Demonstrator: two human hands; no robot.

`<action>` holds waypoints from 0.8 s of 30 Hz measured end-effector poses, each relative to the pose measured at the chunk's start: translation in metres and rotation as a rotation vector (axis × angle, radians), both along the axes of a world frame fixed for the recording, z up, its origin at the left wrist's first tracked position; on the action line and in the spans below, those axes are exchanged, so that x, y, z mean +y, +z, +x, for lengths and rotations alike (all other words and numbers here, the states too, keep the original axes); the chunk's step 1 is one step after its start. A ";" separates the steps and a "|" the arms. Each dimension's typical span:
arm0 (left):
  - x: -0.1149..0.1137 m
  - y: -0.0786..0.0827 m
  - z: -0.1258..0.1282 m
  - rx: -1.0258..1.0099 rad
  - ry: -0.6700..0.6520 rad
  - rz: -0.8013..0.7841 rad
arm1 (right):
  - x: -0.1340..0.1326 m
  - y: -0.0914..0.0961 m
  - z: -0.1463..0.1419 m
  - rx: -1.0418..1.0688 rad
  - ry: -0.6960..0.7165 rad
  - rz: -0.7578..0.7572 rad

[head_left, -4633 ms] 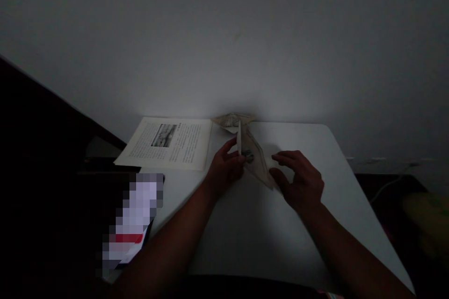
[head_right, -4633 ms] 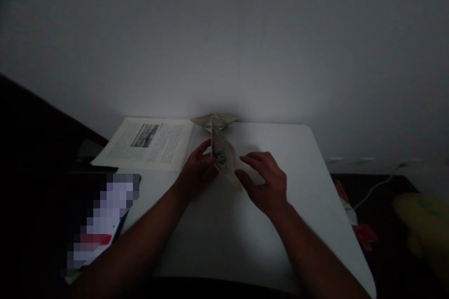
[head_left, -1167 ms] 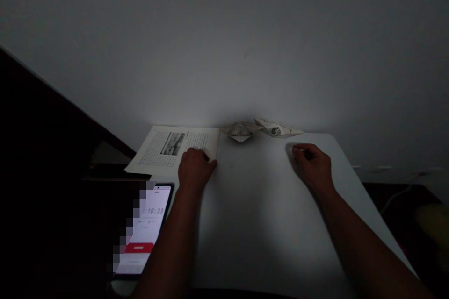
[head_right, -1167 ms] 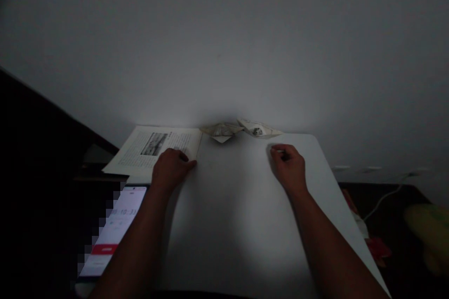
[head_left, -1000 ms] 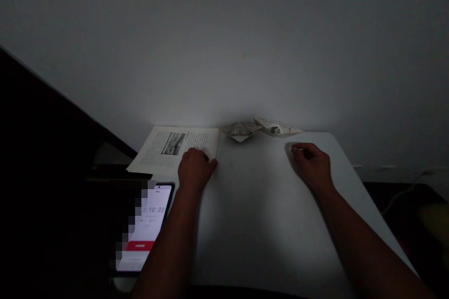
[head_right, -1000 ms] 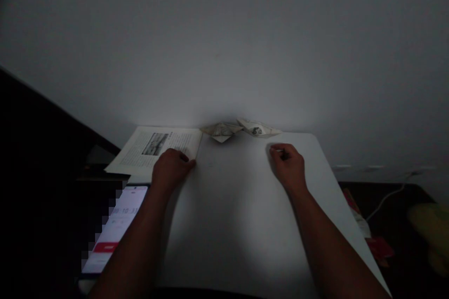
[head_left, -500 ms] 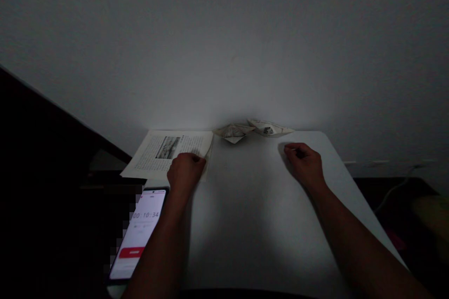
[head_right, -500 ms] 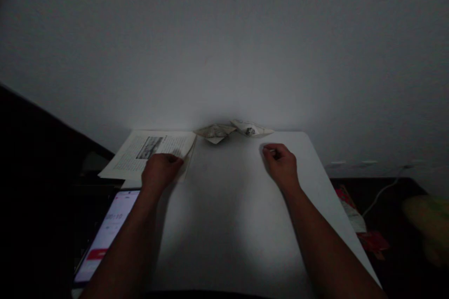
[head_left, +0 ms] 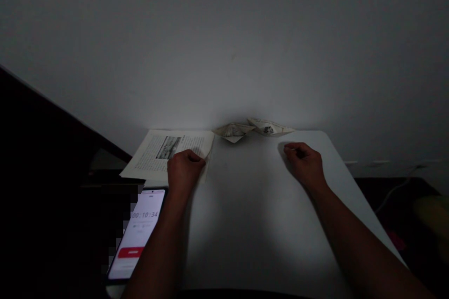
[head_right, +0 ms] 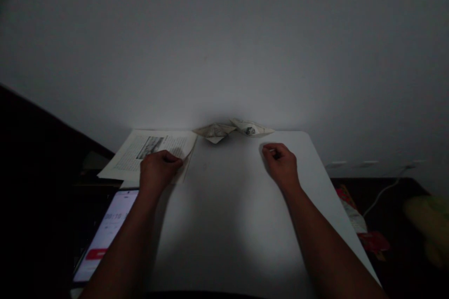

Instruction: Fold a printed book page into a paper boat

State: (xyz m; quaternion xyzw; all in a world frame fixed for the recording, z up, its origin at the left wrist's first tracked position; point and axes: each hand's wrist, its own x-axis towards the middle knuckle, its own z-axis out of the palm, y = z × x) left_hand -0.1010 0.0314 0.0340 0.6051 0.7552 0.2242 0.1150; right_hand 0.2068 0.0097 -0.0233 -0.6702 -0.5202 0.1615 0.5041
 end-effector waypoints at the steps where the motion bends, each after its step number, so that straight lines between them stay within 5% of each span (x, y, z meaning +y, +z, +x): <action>1: 0.000 0.000 0.000 -0.019 0.005 0.015 | 0.000 0.000 0.000 0.002 0.000 0.002; 24: 0.005 -0.012 -0.005 -0.284 0.077 0.238 | -0.001 -0.001 -0.002 0.003 -0.002 0.019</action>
